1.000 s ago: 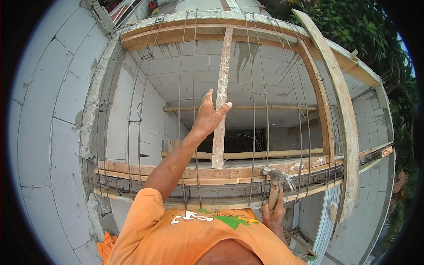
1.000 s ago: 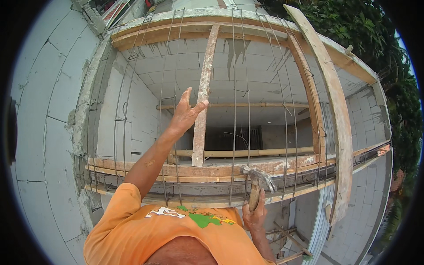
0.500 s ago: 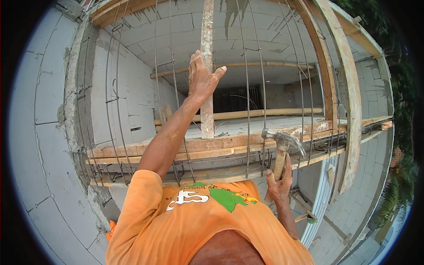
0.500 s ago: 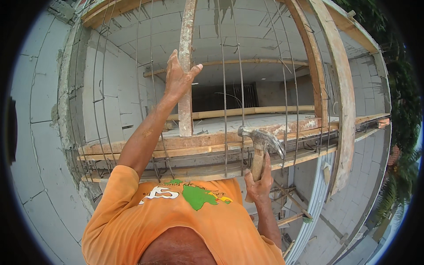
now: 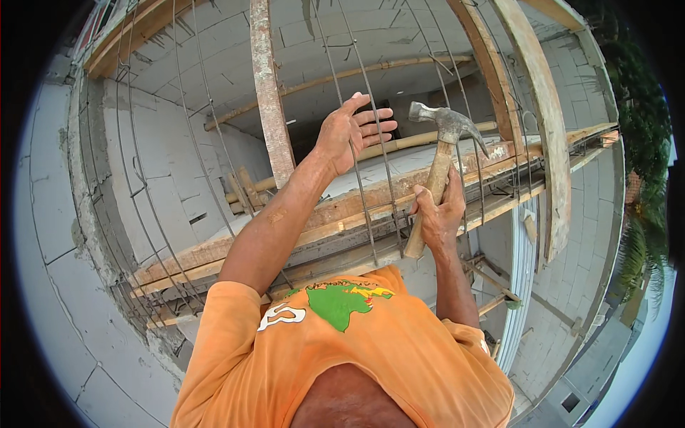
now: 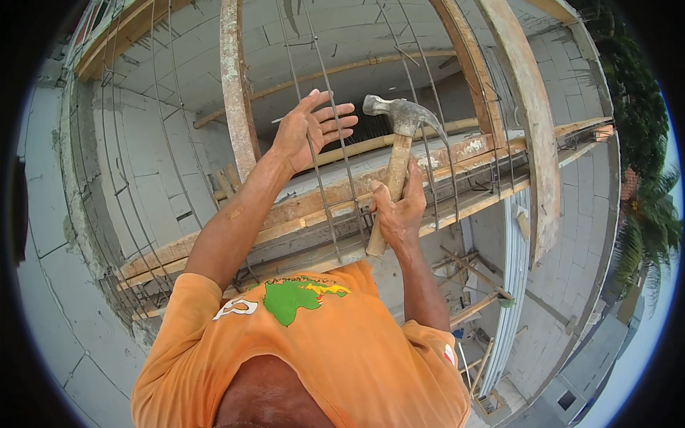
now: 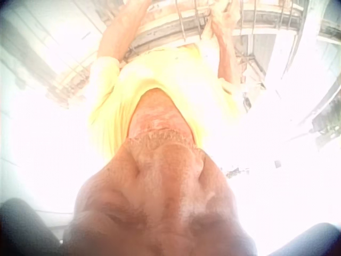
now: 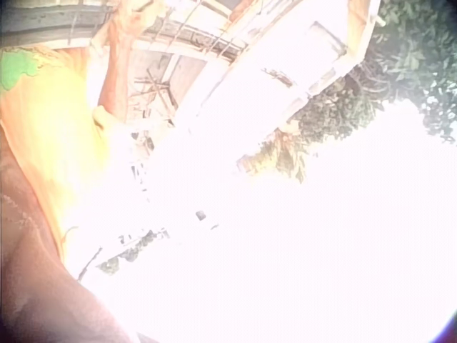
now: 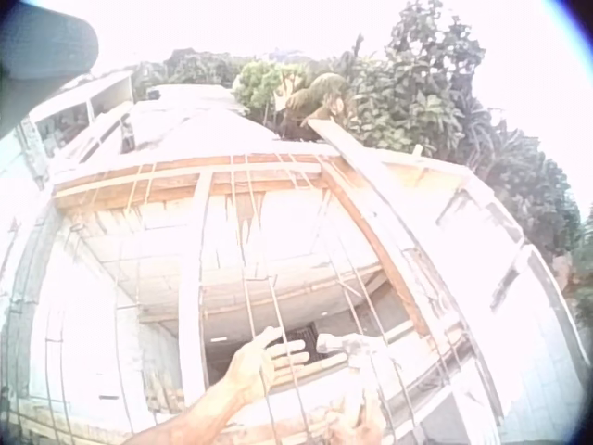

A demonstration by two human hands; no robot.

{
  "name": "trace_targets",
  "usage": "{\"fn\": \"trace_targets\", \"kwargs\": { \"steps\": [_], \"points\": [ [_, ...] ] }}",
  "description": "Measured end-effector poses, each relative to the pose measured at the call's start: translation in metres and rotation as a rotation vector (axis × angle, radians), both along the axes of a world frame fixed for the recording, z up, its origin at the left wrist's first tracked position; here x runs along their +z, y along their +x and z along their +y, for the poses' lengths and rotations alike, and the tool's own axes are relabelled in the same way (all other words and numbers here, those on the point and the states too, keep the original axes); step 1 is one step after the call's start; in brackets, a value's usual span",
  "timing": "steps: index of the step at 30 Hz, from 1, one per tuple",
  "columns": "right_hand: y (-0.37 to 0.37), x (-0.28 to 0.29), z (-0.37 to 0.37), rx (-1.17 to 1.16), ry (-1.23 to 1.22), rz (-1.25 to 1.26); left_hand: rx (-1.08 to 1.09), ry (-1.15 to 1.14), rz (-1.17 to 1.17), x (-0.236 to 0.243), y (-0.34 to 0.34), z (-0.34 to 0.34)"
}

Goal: The person positions a wooden plank onto the concrete formwork frame and hammers nails into it using a hammer to secure it.

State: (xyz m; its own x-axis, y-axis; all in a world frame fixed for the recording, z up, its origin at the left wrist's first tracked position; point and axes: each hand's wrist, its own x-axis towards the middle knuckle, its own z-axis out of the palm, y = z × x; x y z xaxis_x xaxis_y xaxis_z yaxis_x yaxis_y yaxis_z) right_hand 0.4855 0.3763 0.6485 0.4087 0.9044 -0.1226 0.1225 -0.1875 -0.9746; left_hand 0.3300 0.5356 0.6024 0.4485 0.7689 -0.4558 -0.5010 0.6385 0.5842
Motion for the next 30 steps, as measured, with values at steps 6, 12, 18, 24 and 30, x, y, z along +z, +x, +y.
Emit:
{"fn": "trace_targets", "kwargs": {
  "steps": [6,12,18,24,30],
  "points": [
    [0.013,-0.016,-0.01,-0.074,0.01,0.01,-0.051,0.088,-0.026,-0.011,0.017,0.003],
    [0.021,-0.015,-0.017,-0.176,0.066,-0.042,-0.113,0.113,-0.025,-0.008,0.036,0.012],
    [0.032,-0.013,-0.033,-0.244,0.052,-0.088,-0.134,0.14,-0.008,-0.011,0.044,0.014],
    [0.038,-0.016,-0.036,-0.251,0.05,-0.118,-0.145,0.154,-0.041,-0.016,0.048,0.013],
    [0.035,-0.017,-0.032,-0.23,0.05,-0.126,-0.152,0.154,-0.057,-0.017,0.049,0.015]
  ]
}}
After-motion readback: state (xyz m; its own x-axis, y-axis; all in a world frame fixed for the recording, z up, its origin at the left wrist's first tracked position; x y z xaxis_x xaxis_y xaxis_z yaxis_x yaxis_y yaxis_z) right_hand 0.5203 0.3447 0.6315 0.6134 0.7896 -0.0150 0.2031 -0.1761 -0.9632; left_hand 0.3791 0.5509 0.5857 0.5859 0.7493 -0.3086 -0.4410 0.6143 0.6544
